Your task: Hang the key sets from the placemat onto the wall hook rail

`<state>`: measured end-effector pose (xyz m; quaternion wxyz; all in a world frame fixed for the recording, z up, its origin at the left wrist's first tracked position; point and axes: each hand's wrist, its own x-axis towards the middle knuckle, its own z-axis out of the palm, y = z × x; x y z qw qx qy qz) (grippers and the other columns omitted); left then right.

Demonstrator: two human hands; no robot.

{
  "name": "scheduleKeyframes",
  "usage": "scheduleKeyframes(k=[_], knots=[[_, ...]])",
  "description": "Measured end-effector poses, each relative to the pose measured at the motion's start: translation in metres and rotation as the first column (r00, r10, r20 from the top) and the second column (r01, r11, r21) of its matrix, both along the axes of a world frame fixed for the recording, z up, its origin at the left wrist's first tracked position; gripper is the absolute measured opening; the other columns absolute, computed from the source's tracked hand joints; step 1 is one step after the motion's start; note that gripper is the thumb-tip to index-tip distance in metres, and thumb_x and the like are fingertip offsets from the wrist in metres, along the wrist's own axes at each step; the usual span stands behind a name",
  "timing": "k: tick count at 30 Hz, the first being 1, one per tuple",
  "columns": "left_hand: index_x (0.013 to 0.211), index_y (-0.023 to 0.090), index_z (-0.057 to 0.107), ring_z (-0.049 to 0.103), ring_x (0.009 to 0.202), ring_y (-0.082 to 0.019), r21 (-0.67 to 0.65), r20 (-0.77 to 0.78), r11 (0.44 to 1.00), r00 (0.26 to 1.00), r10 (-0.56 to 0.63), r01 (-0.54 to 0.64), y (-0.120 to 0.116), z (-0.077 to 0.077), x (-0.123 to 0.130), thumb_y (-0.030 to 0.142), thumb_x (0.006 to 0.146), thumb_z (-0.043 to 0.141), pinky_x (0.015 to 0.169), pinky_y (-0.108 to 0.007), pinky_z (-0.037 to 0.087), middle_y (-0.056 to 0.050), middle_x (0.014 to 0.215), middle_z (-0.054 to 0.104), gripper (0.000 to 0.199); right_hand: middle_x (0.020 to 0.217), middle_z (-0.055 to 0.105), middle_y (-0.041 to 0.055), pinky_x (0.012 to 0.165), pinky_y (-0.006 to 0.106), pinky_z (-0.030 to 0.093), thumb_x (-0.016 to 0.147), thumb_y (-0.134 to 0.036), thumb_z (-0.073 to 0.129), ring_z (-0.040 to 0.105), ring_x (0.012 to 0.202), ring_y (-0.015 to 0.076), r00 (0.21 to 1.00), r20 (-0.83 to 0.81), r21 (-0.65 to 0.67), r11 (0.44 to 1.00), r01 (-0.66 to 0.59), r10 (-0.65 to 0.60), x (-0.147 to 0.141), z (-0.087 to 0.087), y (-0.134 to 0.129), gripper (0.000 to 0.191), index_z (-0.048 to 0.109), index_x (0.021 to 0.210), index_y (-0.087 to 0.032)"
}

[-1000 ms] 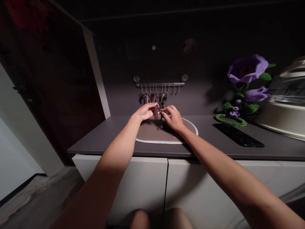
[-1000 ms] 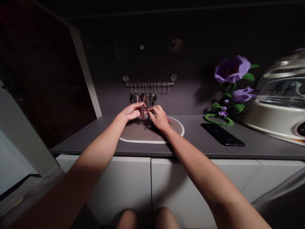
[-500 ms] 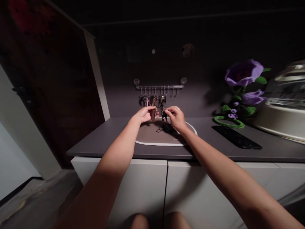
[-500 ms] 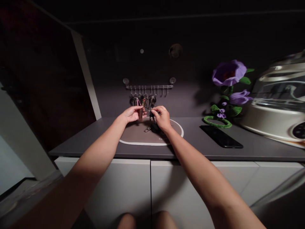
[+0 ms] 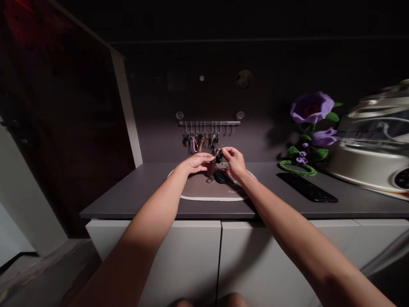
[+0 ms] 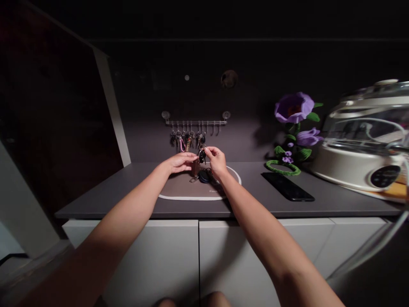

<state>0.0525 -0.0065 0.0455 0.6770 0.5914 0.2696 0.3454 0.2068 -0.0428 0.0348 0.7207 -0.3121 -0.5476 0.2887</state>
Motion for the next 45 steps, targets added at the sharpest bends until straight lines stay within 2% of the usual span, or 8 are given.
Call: scheduleKeyframes(k=[3, 8, 11, 15, 23, 30, 37, 45], knots=[[0.079, 0.016, 0.06, 0.057, 0.069, -0.009, 0.037, -0.056, 0.999, 0.998, 0.013, -0.011, 0.001, -0.002, 0.004, 0.02, 0.065, 0.07, 0.083, -0.034, 0.041, 0.001, 0.072, 0.061, 0.018, 0.073, 0.062, 0.0001, 0.061, 0.021, 0.04, 0.062, -0.039, 0.067, 0.052, 0.063, 0.0085, 0.997, -0.047, -0.03, 0.998, -0.057, 0.056, -0.001, -0.001, 0.003, 0.027, 0.06, 0.074, -0.016], [0.08, 0.016, 0.061, 0.056, 0.073, -0.009, 0.104, -0.076, 0.991, 0.993, 0.087, -0.079, 0.0, -0.005, 0.008, 0.025, 0.063, 0.071, 0.087, -0.034, 0.038, 0.001, 0.075, 0.062, 0.021, 0.059, 0.056, -0.004, 0.044, 0.019, 0.03, 0.063, -0.042, 0.067, 0.04, 0.045, 0.0048, 0.989, -0.105, -0.077, 0.99, -0.115, 0.107, -0.001, -0.001, 0.006, 0.029, 0.057, 0.072, -0.016], [0.08, 0.016, 0.061, 0.056, 0.073, -0.008, 0.131, -0.032, 0.984, 0.991, 0.128, -0.123, -0.001, -0.005, 0.011, 0.026, 0.064, 0.07, 0.085, -0.031, 0.04, 0.0, 0.077, 0.062, 0.021, 0.056, 0.055, -0.0045, 0.047, 0.02, 0.036, 0.061, -0.042, 0.068, 0.045, 0.046, 0.0062, 0.973, -0.173, -0.069, 0.984, -0.166, 0.152, -0.002, 0.004, 0.005, 0.03, 0.054, 0.069, -0.017], [0.078, 0.014, 0.06, 0.056, 0.069, -0.008, 0.163, 0.01, 0.961, 0.975, 0.223, -0.221, -0.002, -0.004, 0.015, 0.027, 0.069, 0.065, 0.079, -0.027, 0.043, -0.002, 0.075, 0.062, 0.016, 0.059, 0.059, -0.0026, 0.059, 0.024, 0.045, 0.059, -0.039, 0.071, 0.058, 0.06, 0.0117, 0.946, -0.24, -0.088, 0.966, -0.243, 0.216, 0.0, 0.015, 0.006, 0.03, 0.052, 0.069, -0.017], [0.074, 0.013, 0.059, 0.055, 0.059, -0.007, 0.238, 0.012, 0.889, 0.917, 0.4, -0.391, 0.002, -0.006, 0.022, 0.03, 0.071, 0.062, 0.061, -0.02, 0.043, -0.002, 0.066, 0.06, 0.018, 0.056, 0.058, -0.0014, 0.054, 0.025, 0.05, 0.077, -0.024, 0.057, 0.06, 0.056, 0.0118, 0.945, -0.311, -0.2, 0.965, -0.172, 0.105, 0.011, 0.049, 0.027, 0.01, 0.052, 0.073, -0.016], [0.069, 0.012, 0.058, 0.053, 0.051, -0.006, 0.255, 0.008, 0.871, 0.901, 0.433, -0.421, 0.005, -0.009, 0.026, 0.023, 0.073, 0.06, 0.054, -0.019, 0.041, 0.0, 0.059, 0.058, 0.011, 0.049, 0.055, -0.0007, 0.049, 0.022, 0.049, 0.082, -0.016, 0.049, 0.055, 0.046, 0.0099, 0.943, -0.332, -0.317, 0.943, -0.101, -0.01, 0.012, 0.075, 0.053, 0.013, 0.049, 0.068, -0.015], [0.068, 0.012, 0.057, 0.052, 0.049, -0.005, 0.234, 0.006, 0.872, 0.898, 0.44, -0.429, 0.006, -0.008, 0.024, 0.02, 0.075, 0.057, 0.052, -0.018, 0.041, 0.0, 0.058, 0.057, 0.01, 0.042, 0.05, -0.003, 0.045, 0.022, 0.047, 0.082, -0.011, 0.046, 0.051, 0.042, 0.0098, 0.92, -0.387, -0.33, 0.941, -0.08, -0.058, 0.004, 0.083, 0.074, 0.015, 0.047, 0.067, -0.016], [0.066, 0.012, 0.057, 0.051, 0.049, -0.005, 0.221, 0.008, 0.878, 0.901, 0.433, -0.424, 0.005, -0.007, 0.021, 0.02, 0.074, 0.058, 0.052, -0.018, 0.04, 0.0, 0.058, 0.057, 0.011, 0.043, 0.051, -0.0022, 0.045, 0.022, 0.049, 0.08, -0.008, 0.047, 0.053, 0.042, 0.0104, 0.893, -0.435, -0.342, 0.938, -0.049, -0.112, 0.004, 0.08, 0.089, 0.014, 0.046, 0.068, -0.015]])
